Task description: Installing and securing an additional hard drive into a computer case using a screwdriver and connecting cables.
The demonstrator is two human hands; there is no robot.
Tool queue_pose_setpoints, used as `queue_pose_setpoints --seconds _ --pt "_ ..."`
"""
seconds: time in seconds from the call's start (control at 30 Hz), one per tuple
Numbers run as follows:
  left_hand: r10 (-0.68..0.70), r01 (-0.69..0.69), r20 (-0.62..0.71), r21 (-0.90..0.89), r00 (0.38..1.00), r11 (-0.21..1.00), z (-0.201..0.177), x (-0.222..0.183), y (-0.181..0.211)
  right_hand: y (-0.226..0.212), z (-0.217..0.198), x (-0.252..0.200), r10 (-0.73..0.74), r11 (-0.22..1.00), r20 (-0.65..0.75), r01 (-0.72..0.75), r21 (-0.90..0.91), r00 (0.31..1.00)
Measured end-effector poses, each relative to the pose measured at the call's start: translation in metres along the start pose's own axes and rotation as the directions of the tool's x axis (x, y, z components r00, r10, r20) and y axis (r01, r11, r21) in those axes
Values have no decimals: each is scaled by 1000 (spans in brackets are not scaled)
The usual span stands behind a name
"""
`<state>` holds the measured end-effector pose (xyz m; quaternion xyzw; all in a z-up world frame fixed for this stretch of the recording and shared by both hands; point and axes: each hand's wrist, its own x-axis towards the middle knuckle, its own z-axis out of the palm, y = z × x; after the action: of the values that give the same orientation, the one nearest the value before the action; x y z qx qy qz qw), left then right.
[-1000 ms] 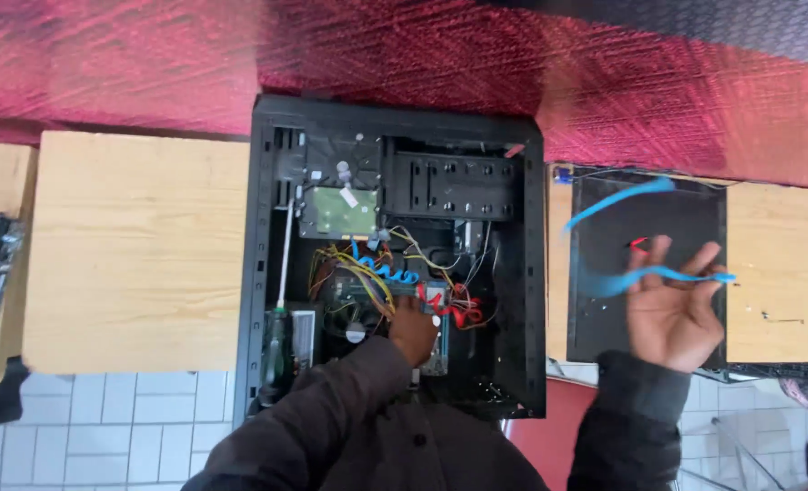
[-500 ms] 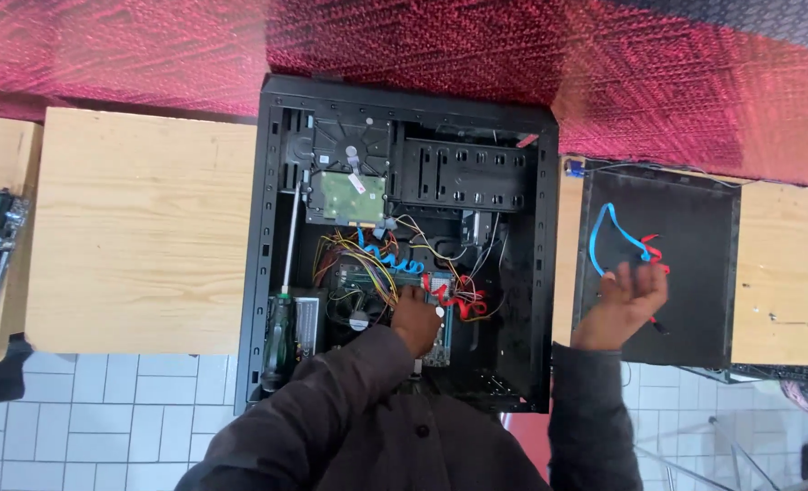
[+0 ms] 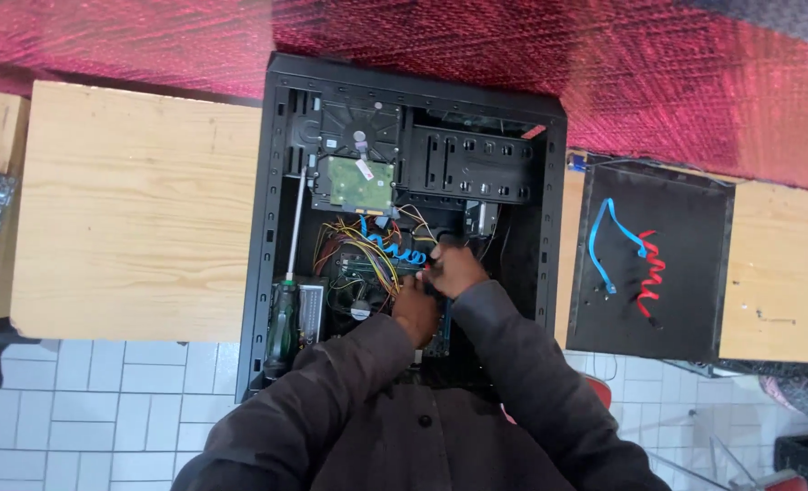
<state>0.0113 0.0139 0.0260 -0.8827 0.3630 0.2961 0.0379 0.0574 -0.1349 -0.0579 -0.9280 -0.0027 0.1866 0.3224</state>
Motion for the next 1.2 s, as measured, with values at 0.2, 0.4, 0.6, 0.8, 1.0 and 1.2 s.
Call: queue_pose_setpoints --seconds 0.2,0.4,0.6,0.8,1.0,1.2 --pt "71 -72 33 35 997 997 13 15 -2 -26 -17 7 142 971 228 -90 -222 963" --pt "25 -26 -20 -8 999 1000 11 14 -1 0 21 28 164 837 275 13 -547 947" --pt "48 -50 21 120 999 992 42 44 10 -23 9 20 72 731 280 141 -667 957" --pt "-232 212 213 113 949 971 106 101 37 -125 -119 8 -71 630 404 355 -690 912" --pt "141 -154 67 257 988 954 67 63 13 -129 -160 -37 -342 937 62 346 -50 938" --pt "195 -208 82 210 977 955 77 70 10 -139 -208 -124 -178 881 -174 236 410 969"
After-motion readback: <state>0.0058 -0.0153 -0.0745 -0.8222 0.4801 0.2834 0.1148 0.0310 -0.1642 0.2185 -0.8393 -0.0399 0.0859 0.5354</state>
